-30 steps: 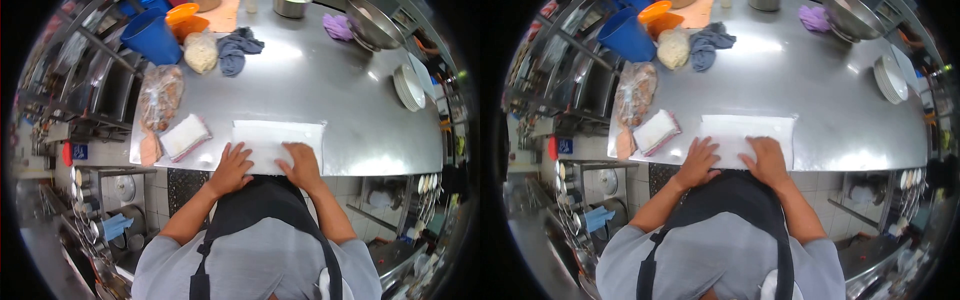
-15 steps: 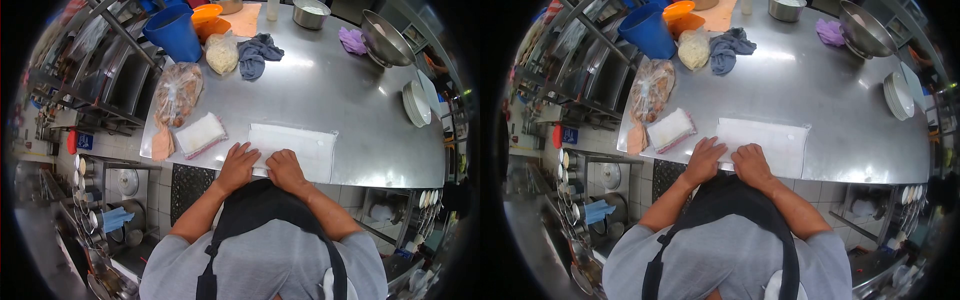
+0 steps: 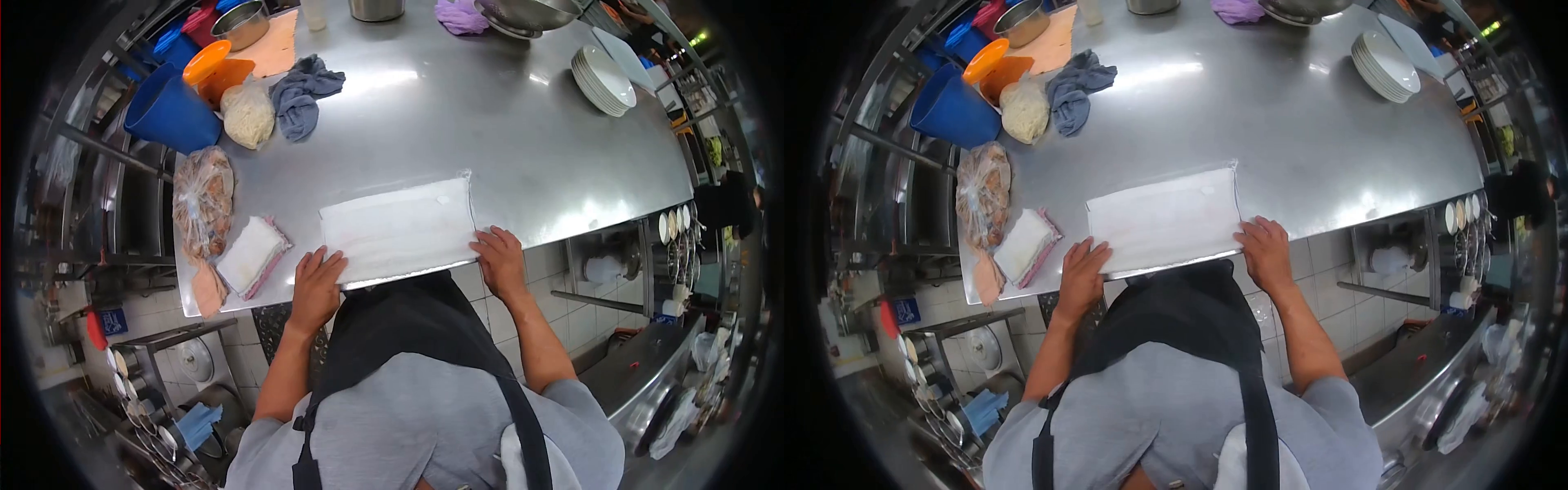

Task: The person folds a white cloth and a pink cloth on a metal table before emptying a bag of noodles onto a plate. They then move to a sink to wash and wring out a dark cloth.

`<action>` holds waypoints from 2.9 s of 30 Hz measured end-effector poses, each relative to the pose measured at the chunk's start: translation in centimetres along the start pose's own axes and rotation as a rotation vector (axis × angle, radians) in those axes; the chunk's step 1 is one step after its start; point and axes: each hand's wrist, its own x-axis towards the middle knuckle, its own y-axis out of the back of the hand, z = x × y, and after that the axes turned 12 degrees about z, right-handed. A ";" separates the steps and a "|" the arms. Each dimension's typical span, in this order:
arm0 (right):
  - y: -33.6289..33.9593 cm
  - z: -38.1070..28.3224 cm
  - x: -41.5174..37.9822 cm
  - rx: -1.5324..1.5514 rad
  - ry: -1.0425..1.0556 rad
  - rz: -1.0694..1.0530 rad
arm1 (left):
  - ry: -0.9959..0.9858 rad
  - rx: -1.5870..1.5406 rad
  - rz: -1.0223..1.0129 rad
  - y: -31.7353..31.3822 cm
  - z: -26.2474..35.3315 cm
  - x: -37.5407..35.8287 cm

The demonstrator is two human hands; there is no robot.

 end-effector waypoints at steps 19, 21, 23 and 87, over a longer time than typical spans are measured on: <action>-4.6 0.8 11.1 0.103 -0.591 -0.164 | 0.668 -0.140 0.103 -3.9 -4.6 6.9; -4.5 0.7 11.1 0.021 -0.560 -0.203 | 0.656 -0.086 0.137 -3.7 -3.9 6.6; -4.1 0.3 11.3 0.020 -0.563 -0.215 | 0.638 -0.037 0.166 -3.2 -2.6 7.1; -9.1 -0.8 9.9 -0.194 -0.197 -0.036 | 0.173 0.418 0.018 -6.9 -2.5 9.3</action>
